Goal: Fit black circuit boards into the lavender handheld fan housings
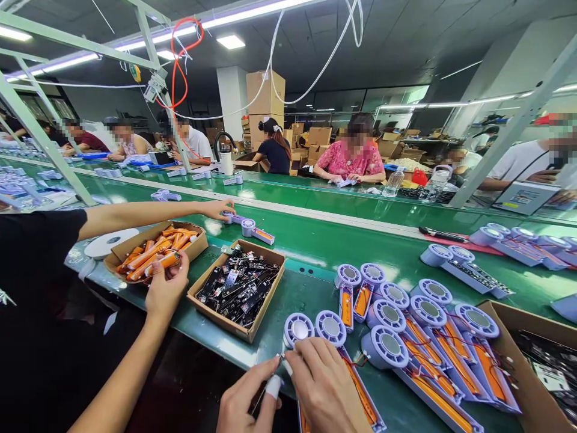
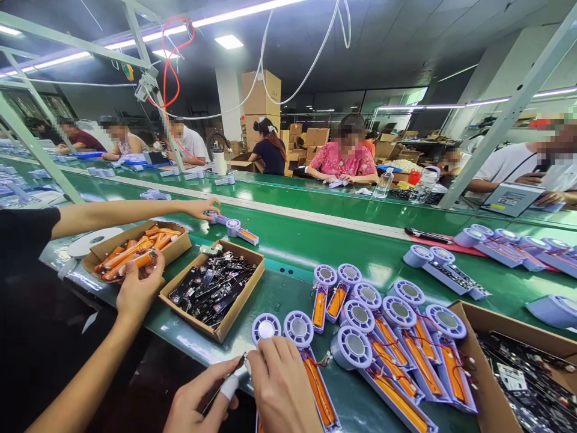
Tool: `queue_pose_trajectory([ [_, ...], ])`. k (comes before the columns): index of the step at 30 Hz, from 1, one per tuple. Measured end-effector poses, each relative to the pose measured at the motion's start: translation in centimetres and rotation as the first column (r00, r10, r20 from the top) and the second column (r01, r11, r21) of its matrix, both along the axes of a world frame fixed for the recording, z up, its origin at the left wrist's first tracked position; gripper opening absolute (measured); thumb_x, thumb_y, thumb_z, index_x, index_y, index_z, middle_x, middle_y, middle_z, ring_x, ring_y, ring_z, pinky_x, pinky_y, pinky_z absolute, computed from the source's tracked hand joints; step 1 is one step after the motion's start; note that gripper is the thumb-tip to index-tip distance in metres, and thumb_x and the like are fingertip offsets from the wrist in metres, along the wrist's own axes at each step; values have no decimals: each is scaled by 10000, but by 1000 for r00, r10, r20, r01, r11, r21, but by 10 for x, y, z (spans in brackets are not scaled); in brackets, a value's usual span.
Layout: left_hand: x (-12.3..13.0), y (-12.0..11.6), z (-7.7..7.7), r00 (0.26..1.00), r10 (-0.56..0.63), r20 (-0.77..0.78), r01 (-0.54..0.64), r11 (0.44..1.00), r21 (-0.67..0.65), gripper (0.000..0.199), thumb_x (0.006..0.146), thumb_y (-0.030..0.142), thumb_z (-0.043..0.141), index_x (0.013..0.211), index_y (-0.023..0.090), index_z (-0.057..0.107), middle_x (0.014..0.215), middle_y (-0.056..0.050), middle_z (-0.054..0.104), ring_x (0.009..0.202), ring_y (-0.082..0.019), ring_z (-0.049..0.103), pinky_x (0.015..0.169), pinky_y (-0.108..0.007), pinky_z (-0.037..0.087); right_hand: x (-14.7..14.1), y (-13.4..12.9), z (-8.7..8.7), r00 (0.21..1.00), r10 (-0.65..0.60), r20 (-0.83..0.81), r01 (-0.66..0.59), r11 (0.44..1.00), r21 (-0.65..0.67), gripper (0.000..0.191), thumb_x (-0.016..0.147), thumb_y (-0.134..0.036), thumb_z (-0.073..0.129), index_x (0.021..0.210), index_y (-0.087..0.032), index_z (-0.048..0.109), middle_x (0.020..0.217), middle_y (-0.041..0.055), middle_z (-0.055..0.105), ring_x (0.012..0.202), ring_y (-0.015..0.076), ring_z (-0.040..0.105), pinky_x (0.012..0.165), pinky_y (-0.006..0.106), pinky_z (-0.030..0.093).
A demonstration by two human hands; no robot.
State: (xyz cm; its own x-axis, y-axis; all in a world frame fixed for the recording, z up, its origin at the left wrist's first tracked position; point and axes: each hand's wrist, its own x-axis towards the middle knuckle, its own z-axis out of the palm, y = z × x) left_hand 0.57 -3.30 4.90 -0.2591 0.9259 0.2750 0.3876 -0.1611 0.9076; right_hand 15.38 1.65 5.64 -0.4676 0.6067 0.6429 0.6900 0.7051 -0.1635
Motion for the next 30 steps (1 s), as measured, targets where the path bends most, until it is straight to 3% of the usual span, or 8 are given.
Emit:
queue_pose_trajectory([
  [4, -7, 4, 8, 986, -75, 150, 97, 984, -151, 337, 788, 516, 656, 928, 242, 794, 884, -71, 782, 567, -148, 660, 497, -209, 572, 13, 3, 8, 995, 57, -78, -77, 959, -273, 303, 862, -32, 473, 1052, -219, 616, 970, 52, 624, 852, 216, 580, 717, 331, 488],
  [9, -15, 4, 12, 962, -78, 260, 137, 967, -215, 369, 749, 548, 693, 911, 231, 789, 965, -79, 759, 560, -124, 620, 503, -210, 548, 19, 9, 26, 968, 198, -153, -250, 821, -514, 304, 888, -20, 496, 997, -262, 644, 957, 6, 608, 892, 163, 587, 766, 273, 493],
  [13, -21, 5, 9, 963, -104, 250, 164, 959, -231, 327, 784, 499, 678, 932, 223, 772, 918, -58, 744, 578, -126, 628, 549, -218, 548, 14, 10, 26, 970, 185, -160, -242, 814, -528, 271, 873, -14, 515, 932, -237, 657, 906, 11, 618, 876, 189, 572, 762, 325, 481],
  [18, -32, 10, 13, 935, -338, 110, 356, 885, -301, 255, 866, 347, 590, 1041, 221, 727, 911, -45, 756, 733, -167, 683, 730, -242, 546, 19, 5, 19, 952, 109, -285, -259, 782, -567, 302, 886, -39, 501, 1041, -252, 648, 1072, 46, 626, 1004, 205, 590, 859, 344, 502],
  [21, -34, 11, 11, 958, -286, 3, 270, 902, -336, 330, 882, 329, 542, 1179, 239, 656, 822, -16, 763, 750, -176, 682, 765, -246, 514, 34, 1, 14, 923, 36, -382, -268, 773, -574, 359, 907, -75, 471, 1181, -276, 589, 1189, 66, 596, 1098, 201, 589, 938, 338, 499],
  [24, -35, 9, 3, 969, -241, -45, 213, 919, -333, 414, 879, 322, 530, 1285, 255, 584, 728, 5, 742, 739, -178, 672, 768, -247, 500, 44, -5, 6, 932, 99, -348, -291, 777, -558, 388, 883, -70, 463, 1186, -279, 586, 1095, 65, 618, 1003, 191, 640, 860, 300, 543],
  [27, -35, 8, -4, 943, -333, -18, 308, 892, -331, 405, 907, 306, 484, 1301, 255, 564, 844, -19, 737, 762, -165, 681, 777, -239, 510, 39, -13, -6, 943, 142, -302, -290, 798, -528, 422, 827, -40, 471, 1152, -264, 618, 1001, 61, 610, 860, 173, 652, 769, 275, 561],
  [30, -32, 8, -9, 928, -371, -28, 339, 874, -347, 416, 924, 263, 431, 1326, 238, 537, 871, -26, 712, 689, -151, 671, 760, -249, 535, 30, -15, -17, 924, 85, -373, -278, 819, -503, 328, 858, -72, 468, 1036, -251, 679, 965, 64, 618, 812, 168, 647, 728, 266, 556],
])
